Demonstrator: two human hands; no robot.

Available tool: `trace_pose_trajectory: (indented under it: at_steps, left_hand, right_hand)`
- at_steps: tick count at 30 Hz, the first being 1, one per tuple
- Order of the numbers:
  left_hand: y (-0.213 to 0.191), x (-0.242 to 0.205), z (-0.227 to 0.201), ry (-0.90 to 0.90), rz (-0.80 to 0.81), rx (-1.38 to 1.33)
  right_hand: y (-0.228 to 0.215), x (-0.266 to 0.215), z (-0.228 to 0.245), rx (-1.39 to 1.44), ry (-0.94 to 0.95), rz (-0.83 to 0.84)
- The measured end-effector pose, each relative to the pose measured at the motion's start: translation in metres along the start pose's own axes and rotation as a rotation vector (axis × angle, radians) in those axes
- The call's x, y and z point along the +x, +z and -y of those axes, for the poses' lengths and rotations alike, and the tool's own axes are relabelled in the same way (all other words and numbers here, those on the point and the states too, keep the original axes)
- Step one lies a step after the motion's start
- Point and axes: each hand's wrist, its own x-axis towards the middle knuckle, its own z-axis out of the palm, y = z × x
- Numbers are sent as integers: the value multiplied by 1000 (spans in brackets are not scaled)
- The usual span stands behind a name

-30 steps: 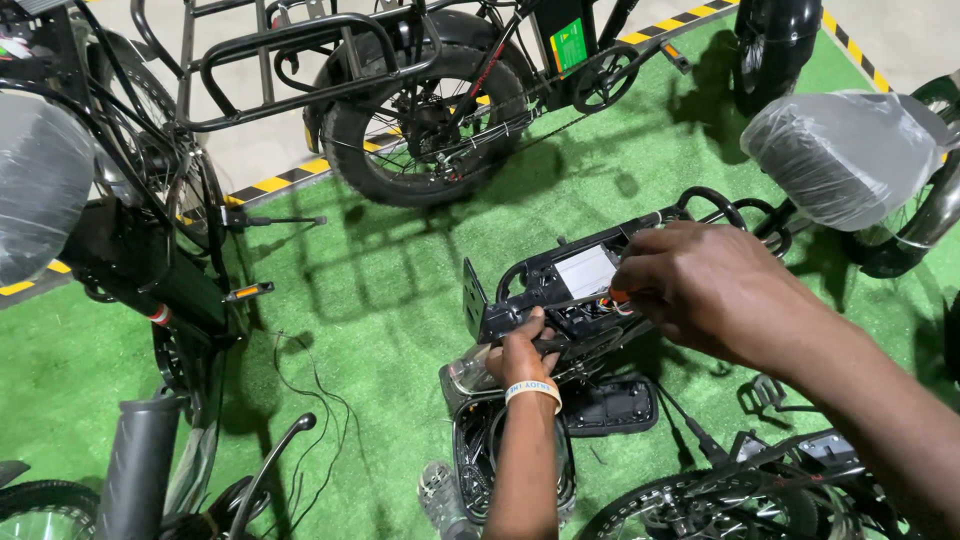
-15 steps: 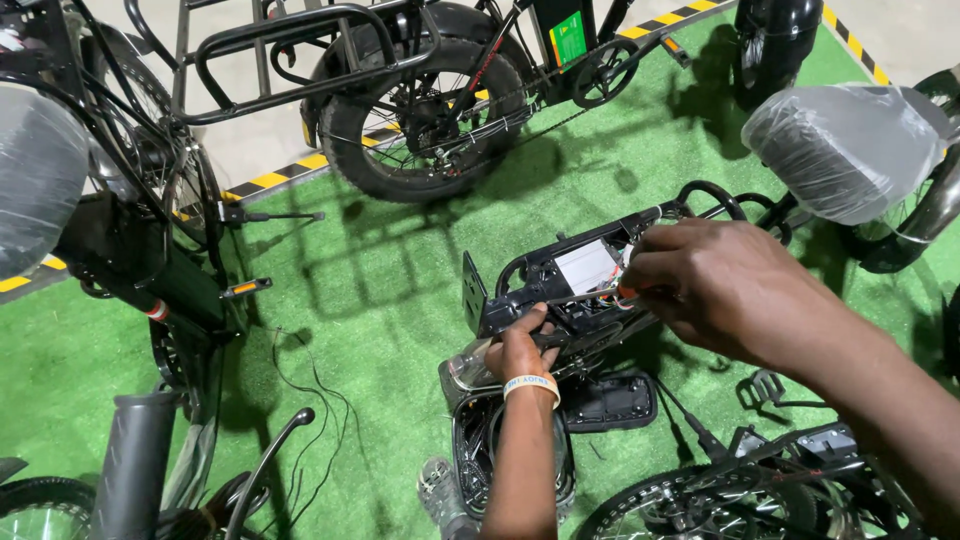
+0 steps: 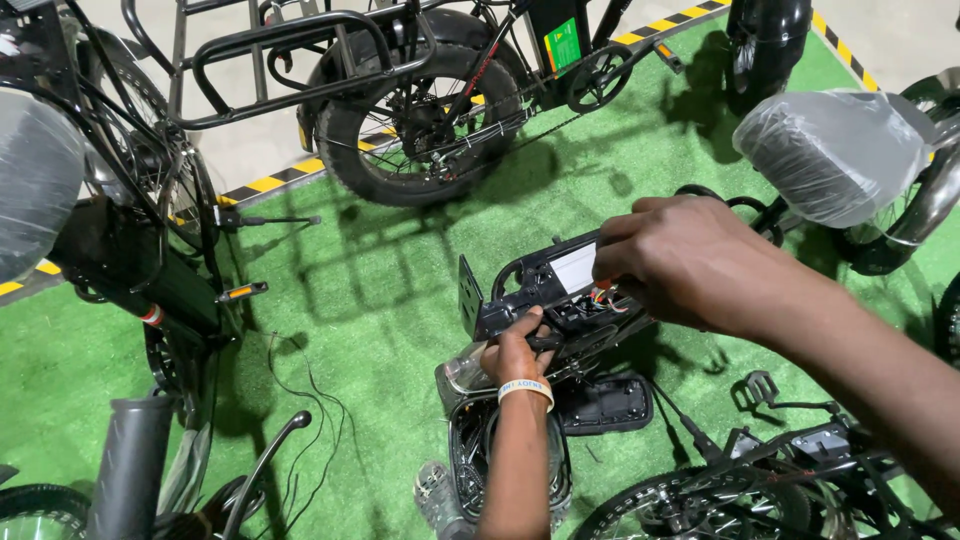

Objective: The person assembles the rear section of an electric bicycle by securing a metal bracket to the frame using a screwdriver. They then place a gray seat onto the frame and adjust its position.

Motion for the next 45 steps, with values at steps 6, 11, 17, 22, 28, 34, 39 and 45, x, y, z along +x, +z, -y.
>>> trace_pose_trajectory:
  at_steps: [6,11,17,22,28,34,39,45]
  left_hand:
    - [0,15,7,6,-20,-19]
    - [-1,4,2,25,-19,-41]
    - [-10,38,22,9,104,-115]
    - [-6,39,22,9,115,-99]
    - [-6,39,21,4,93,-103]
    - [0,18,4,-40,43,29]
    - [-2,30,10,-11,75,44]
    - [-1,30,10,-18,63,27]
  right_hand:
    - [10,10,-8,-107,-101,14]
    - [11,11,-7,-106,-227,3]
    - [15,11,-10,20,-243,-120]
    - [12,-4,-1,64,-149,-128]
    - [9,-14,-6,144,-42,-114]
    - [21,-29,-15,175,20,-71]
    - [29,-41,-20,213,23,-144]
    - [37,-50,-20,229,0,-212]
